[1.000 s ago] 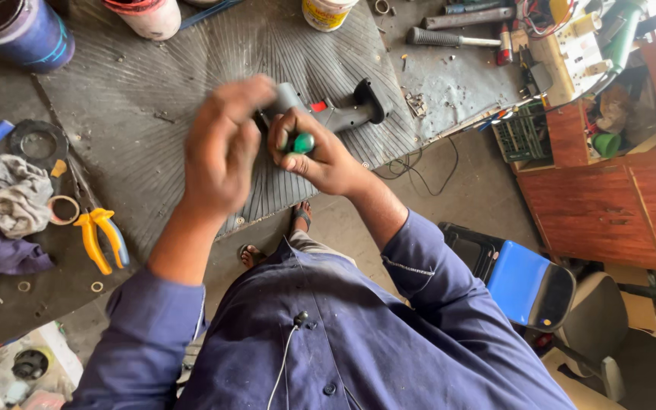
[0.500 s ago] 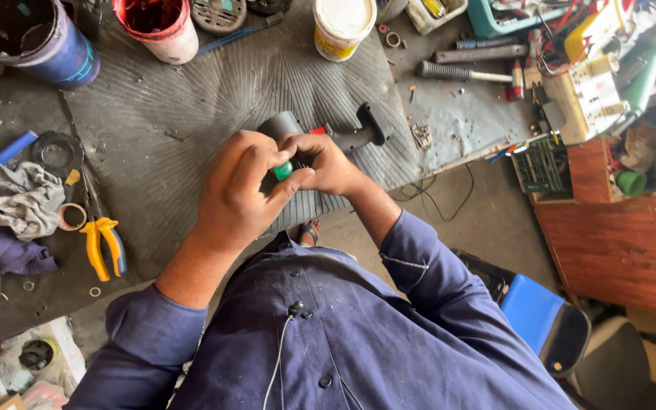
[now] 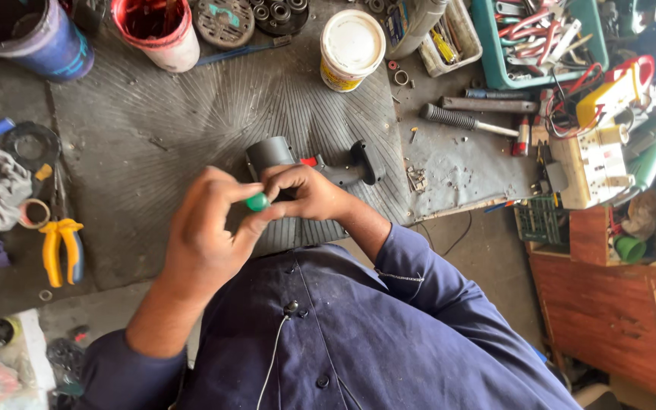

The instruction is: The person wipes a cordless angle grinder with a cloth, then uses a green-handled screwdriver to remove screws from the tool's housing. They separate the housing halves, inspect the interior, and reassemble the tool by replacing the screws.

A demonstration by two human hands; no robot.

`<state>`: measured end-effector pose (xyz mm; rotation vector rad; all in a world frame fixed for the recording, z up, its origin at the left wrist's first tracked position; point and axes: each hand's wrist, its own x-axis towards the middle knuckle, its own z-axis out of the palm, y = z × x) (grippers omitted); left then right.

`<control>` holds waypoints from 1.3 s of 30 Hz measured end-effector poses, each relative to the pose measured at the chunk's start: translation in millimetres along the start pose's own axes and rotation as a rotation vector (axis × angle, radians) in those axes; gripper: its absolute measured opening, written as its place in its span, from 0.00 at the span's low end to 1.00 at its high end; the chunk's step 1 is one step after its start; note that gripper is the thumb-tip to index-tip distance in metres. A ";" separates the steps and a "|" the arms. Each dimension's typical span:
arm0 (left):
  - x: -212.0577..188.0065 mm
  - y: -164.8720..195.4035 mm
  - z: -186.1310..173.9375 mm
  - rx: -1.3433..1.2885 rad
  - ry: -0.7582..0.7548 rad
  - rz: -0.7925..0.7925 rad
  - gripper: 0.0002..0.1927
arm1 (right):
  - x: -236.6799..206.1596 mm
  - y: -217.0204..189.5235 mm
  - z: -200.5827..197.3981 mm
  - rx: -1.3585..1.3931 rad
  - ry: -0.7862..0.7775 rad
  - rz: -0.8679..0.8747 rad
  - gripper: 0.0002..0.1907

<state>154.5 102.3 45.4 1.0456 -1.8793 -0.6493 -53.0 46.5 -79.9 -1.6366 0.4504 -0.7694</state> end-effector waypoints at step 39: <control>-40.4 -40.2 16.0 -0.044 -0.058 -0.038 0.17 | -2.8 -9.7 18.9 -0.460 -0.017 -0.147 0.14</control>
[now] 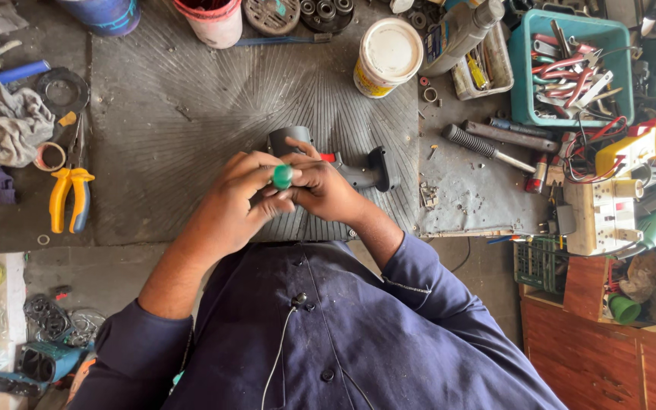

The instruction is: The person wipes a cordless angle grinder with a cloth, then uses a green-handled screwdriver to remove screws from the tool's housing. They separate the housing halves, inspect the interior, and reassemble the tool by replacing the screws.

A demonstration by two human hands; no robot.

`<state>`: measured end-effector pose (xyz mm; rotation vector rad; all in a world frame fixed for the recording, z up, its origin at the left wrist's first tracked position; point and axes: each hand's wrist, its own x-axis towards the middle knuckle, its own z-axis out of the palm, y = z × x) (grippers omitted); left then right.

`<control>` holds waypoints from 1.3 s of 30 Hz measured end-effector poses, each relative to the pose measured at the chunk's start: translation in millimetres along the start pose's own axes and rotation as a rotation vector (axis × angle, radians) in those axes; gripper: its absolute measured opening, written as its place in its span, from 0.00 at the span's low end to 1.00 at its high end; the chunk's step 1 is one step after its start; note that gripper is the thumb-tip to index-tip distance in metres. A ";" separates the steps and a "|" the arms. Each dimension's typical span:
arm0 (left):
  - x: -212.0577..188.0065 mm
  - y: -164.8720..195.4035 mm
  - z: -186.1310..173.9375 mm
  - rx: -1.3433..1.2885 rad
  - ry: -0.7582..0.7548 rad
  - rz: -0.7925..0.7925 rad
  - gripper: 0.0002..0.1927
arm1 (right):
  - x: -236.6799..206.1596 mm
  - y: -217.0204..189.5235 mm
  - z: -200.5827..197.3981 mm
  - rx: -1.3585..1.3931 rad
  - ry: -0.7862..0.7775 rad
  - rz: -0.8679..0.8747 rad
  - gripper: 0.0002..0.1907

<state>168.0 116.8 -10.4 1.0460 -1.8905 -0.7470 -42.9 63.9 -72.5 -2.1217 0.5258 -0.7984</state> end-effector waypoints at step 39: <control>5.6 -73.6 -11.0 -0.162 0.323 -0.204 0.05 | 5.2 -11.2 -0.5 -0.086 0.366 0.315 0.16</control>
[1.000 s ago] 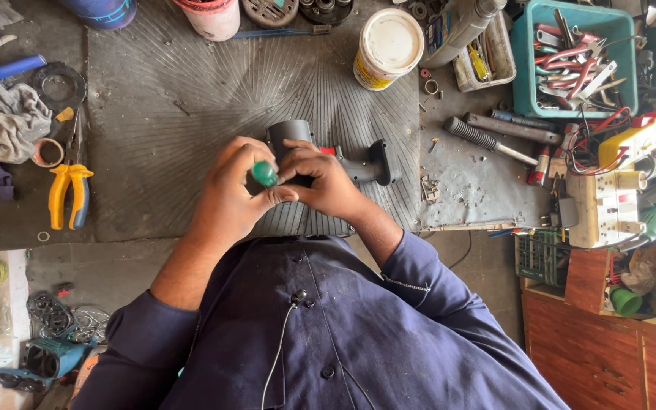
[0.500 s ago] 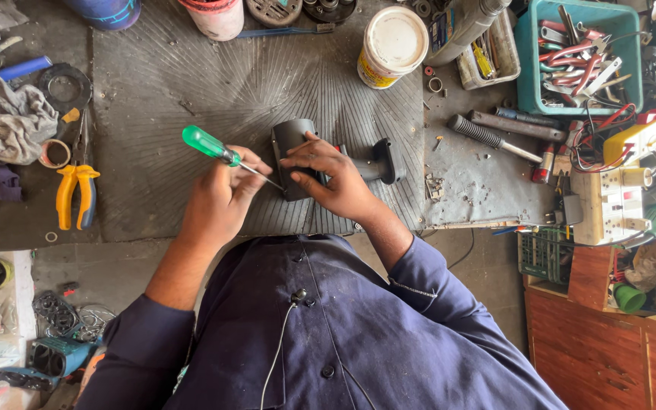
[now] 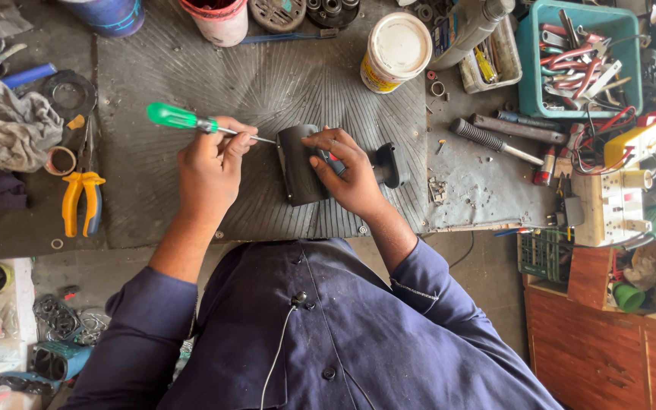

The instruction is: The person wipes a cordless angle grinder with a cloth, then uses a green-handled screwdriver to remove screws from the tool's housing. They separate the housing halves, inspect the interior, and reassemble the tool by replacing the screws.

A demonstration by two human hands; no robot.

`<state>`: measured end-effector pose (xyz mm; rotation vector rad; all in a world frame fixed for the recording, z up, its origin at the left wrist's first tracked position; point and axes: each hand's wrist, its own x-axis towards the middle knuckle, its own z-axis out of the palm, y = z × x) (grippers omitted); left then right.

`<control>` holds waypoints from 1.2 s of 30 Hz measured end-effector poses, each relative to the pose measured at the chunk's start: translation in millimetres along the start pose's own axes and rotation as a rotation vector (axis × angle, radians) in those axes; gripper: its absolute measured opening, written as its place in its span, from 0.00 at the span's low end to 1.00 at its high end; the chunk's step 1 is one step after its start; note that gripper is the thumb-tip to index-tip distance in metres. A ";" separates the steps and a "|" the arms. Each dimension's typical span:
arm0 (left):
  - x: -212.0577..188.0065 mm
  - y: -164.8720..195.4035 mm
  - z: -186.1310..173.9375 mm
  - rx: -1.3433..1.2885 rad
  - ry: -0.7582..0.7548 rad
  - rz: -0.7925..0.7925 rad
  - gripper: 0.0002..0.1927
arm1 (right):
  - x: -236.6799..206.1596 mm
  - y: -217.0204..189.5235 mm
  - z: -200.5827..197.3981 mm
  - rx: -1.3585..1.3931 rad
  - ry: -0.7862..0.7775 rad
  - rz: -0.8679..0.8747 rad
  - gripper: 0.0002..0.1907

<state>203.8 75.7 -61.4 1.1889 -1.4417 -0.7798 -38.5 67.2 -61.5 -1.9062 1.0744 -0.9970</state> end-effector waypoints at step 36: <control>134.0 83.9 -64.4 -0.047 -0.891 0.518 0.25 | 68.5 2.4 46.3 0.104 0.011 0.120 0.14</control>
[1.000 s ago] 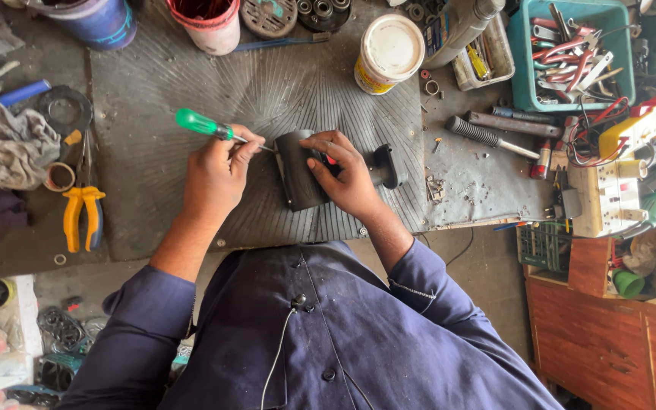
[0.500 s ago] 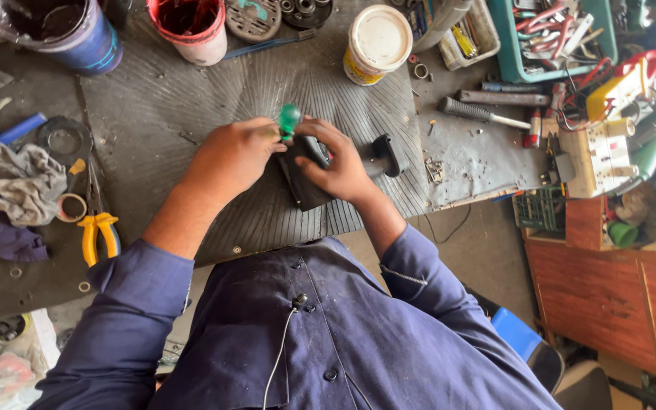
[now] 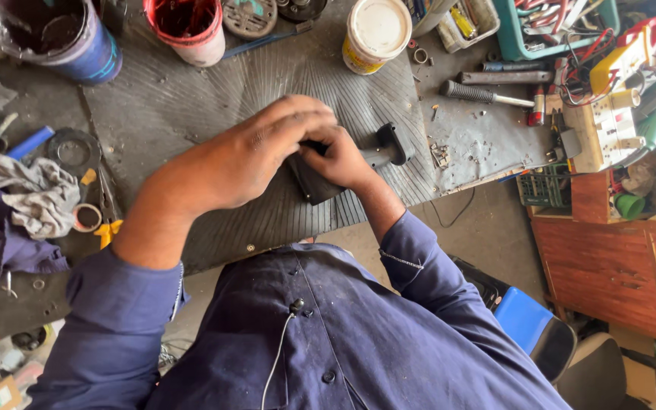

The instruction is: The person wipes a cordless angle grinder with a cloth, then uses a green-handled screwdriver to remove screws from the tool's housing. They separate the housing halves, inspect the interior, and reassemble the tool by replacing the screws.

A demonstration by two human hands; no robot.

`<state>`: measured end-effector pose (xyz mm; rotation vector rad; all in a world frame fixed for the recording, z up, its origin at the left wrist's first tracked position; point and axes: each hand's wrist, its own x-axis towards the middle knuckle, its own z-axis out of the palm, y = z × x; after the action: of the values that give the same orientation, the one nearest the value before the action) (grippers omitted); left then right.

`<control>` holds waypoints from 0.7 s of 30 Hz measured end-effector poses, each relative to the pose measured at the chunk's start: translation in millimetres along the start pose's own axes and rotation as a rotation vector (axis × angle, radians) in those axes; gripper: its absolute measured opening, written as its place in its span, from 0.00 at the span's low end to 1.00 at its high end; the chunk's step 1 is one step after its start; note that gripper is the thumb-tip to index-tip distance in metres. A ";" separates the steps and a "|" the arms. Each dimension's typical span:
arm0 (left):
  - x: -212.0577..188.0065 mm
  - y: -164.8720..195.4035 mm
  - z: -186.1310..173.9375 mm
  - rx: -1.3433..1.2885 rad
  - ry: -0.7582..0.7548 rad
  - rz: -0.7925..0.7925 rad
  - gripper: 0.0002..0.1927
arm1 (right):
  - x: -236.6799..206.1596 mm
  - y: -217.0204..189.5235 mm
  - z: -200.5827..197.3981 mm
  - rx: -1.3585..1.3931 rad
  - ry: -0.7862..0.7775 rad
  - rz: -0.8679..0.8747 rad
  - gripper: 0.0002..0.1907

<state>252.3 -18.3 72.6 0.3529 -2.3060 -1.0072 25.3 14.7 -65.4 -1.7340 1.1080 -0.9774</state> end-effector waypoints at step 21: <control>-9.9 6.9 45.1 0.196 0.336 -0.073 0.30 | -4.0 -19.8 -13.1 0.446 0.222 0.131 0.15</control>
<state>232.4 17.0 49.3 0.6391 -2.0982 -0.6940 17.8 20.5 -43.2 -1.2035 1.0296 -1.2467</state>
